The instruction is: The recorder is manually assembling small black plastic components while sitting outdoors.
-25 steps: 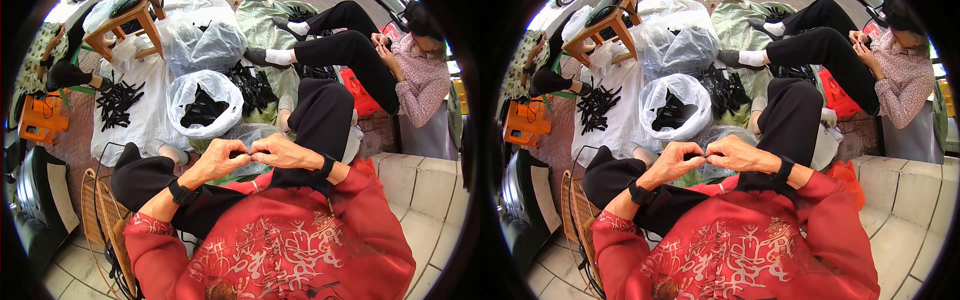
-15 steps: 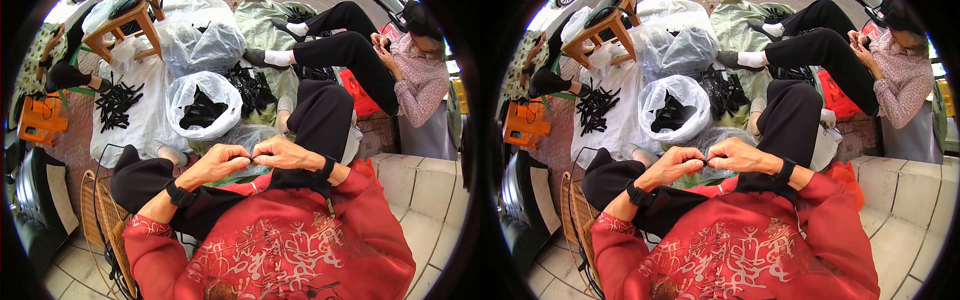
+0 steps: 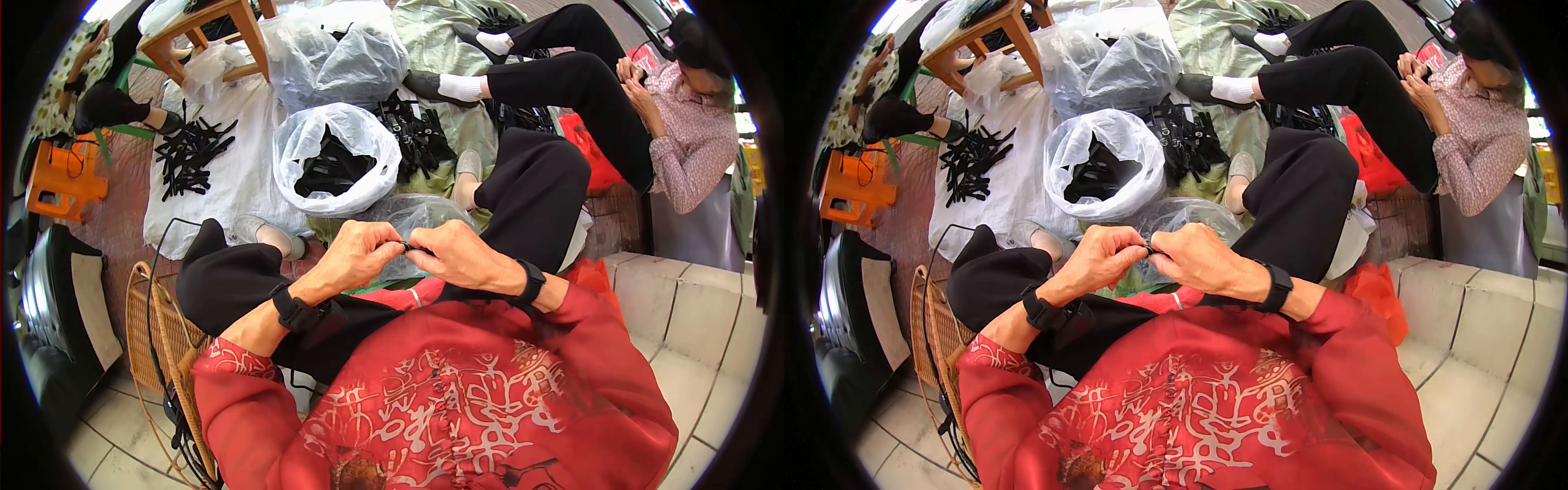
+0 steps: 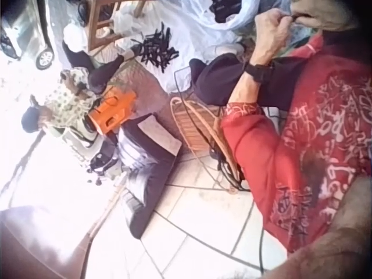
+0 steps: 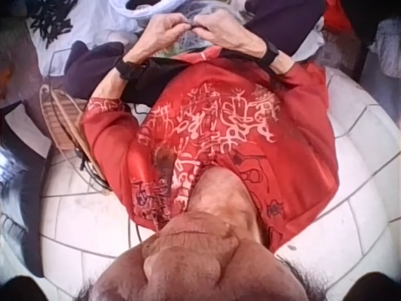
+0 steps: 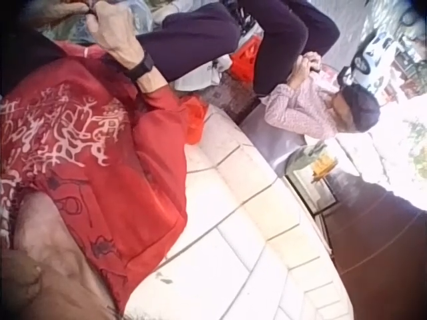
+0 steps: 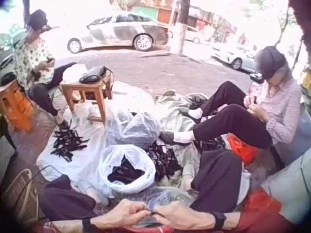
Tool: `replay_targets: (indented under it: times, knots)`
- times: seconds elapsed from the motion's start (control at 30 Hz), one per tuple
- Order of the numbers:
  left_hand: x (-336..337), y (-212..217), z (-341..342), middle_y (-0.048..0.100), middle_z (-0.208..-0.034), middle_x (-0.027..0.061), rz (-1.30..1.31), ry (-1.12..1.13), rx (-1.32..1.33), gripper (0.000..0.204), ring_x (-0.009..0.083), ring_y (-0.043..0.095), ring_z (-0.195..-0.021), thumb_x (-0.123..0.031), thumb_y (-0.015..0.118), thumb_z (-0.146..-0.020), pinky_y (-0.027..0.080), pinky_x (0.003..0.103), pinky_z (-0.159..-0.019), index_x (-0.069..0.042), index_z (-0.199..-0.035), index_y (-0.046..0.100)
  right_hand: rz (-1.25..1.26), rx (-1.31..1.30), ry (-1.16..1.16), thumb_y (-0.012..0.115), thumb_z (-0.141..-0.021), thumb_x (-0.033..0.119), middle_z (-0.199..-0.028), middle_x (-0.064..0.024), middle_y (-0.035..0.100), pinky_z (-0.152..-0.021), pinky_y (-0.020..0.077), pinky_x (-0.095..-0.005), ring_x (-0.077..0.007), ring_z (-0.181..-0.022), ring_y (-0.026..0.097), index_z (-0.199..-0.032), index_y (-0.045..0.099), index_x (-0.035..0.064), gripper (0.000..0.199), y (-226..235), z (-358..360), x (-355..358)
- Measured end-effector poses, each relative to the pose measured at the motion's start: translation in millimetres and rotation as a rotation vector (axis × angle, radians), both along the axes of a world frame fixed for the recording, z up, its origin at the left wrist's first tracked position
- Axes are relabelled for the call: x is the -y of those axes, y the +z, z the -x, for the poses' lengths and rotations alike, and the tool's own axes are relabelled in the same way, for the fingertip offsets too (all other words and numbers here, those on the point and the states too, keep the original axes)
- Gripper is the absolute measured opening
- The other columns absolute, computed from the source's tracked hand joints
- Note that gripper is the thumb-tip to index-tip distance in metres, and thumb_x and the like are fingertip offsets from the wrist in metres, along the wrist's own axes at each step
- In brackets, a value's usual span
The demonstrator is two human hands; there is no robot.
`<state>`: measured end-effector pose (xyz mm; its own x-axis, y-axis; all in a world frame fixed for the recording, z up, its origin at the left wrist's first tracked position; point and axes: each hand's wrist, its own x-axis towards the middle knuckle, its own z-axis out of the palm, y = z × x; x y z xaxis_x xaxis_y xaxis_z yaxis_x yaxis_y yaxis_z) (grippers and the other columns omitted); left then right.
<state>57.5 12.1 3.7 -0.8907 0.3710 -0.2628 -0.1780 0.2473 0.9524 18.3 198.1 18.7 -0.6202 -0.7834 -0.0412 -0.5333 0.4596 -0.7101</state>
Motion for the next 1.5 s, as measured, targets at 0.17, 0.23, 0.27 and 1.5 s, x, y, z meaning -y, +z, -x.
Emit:
replay_targets:
  times: [0.17, 0.23, 0.27, 1.5]
  knots:
    - [4.6, -2.7, -1.2, 0.048, -0.052, -0.0021, -0.254, -0.042, 0.347, 0.016, 0.0048, 0.043, -0.041, -0.016, 0.05, -0.086, 0.034, 0.019, -0.039, -0.001, -0.083, 0.055, 0.02, 0.348, 0.019, 0.06, -0.076, 0.024, -0.062, -0.0151, 0.055, -0.051, 0.0403, -0.0335, -0.0262, -0.056, 0.054, -0.082, 0.056, -0.0006, 0.026, 5.3, 13.1, -4.1]
    - [4.2, -6.2, 0.8, 0.049, -0.054, -0.0019, -0.341, -0.028, 0.346, 0.016, 0.0049, 0.044, -0.042, -0.017, 0.05, -0.085, 0.035, 0.019, -0.04, -0.002, -0.082, 0.055, 0.024, 0.349, 0.0, 0.06, -0.077, 0.024, -0.063, -0.0142, 0.055, -0.052, 0.0403, -0.0326, -0.0247, -0.055, 0.054, -0.083, 0.056, -0.0006, 0.025, 6.7, 14.2, -4.4]
    - [4.6, -7.6, 1.0, 0.05, -0.056, -0.0018, -0.423, -0.017, 0.347, 0.016, 0.005, 0.045, -0.043, -0.017, 0.05, -0.085, 0.037, 0.019, -0.041, -0.002, -0.081, 0.054, 0.057, 0.33, -0.022, 0.059, -0.077, 0.023, -0.064, -0.0137, 0.056, -0.052, 0.0404, -0.0327, -0.025, -0.056, 0.054, -0.083, 0.056, -0.0005, 0.024, 6.1, 12.3, -3.7]
    - [5.4, -9.6, 9.2, 0.058, -0.068, 0.0079, -0.454, 0.218, 0.424, 0.017, 0.012, 0.056, -0.051, -0.018, 0.052, -0.085, 0.047, 0.023, -0.043, -0.001, -0.083, 0.054, 0.124, 0.709, -0.296, 0.059, -0.079, 0.016, -0.063, -0.0001, 0.052, -0.045, 0.0375, -0.0204, -0.0039, -0.053, 0.046, -0.074, 0.053, 0.0005, 0.017, -13.3, 9.5, 3.2]
